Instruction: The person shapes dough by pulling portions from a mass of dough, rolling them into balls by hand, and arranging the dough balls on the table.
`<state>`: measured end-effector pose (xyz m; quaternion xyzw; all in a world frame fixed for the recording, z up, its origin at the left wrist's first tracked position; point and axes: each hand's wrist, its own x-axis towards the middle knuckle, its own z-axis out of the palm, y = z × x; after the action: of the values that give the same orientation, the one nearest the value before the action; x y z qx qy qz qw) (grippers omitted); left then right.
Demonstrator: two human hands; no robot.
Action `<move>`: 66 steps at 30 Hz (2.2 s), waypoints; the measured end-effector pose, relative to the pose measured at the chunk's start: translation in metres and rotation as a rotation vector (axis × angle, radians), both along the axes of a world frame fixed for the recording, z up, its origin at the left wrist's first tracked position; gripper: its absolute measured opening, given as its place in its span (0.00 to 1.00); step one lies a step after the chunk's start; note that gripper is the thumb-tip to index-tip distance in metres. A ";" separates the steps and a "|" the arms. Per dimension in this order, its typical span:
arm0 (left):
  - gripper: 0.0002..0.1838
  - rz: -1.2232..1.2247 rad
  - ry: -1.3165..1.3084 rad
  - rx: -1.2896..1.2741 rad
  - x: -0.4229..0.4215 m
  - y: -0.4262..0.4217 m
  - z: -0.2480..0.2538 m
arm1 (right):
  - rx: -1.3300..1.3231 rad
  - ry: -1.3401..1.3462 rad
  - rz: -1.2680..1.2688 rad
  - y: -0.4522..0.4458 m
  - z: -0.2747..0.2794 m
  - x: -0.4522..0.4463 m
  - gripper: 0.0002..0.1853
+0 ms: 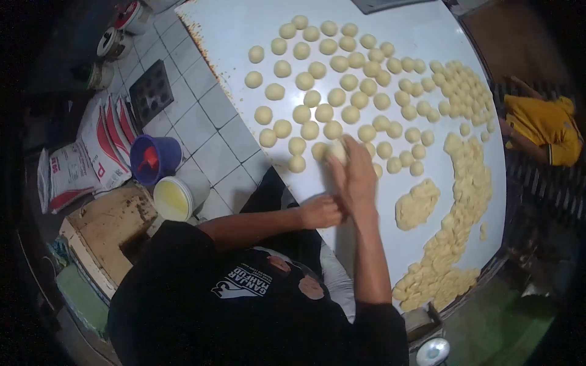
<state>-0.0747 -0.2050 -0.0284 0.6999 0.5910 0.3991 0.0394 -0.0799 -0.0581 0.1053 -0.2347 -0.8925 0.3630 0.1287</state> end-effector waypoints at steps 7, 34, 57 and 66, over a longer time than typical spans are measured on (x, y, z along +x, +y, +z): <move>0.17 -0.100 -0.105 -0.466 -0.059 -0.064 0.025 | 0.230 0.019 -0.041 -0.032 -0.077 -0.025 0.19; 0.16 -0.065 -0.289 -0.646 0.017 -0.096 0.056 | 0.194 -0.091 -0.273 -0.019 -0.129 0.163 0.12; 0.18 -0.152 -0.433 -0.455 -0.011 -0.041 0.007 | -0.079 0.209 -0.100 -0.042 -0.024 0.084 0.21; 0.20 -0.014 -0.346 -0.377 0.081 0.192 0.105 | -0.089 -0.070 -0.387 0.019 -0.050 0.374 0.10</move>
<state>0.0066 -0.0126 0.0767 0.6058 0.6344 0.3954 0.2724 0.2936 -0.0394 0.0551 -0.4198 -0.8177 0.3623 0.1545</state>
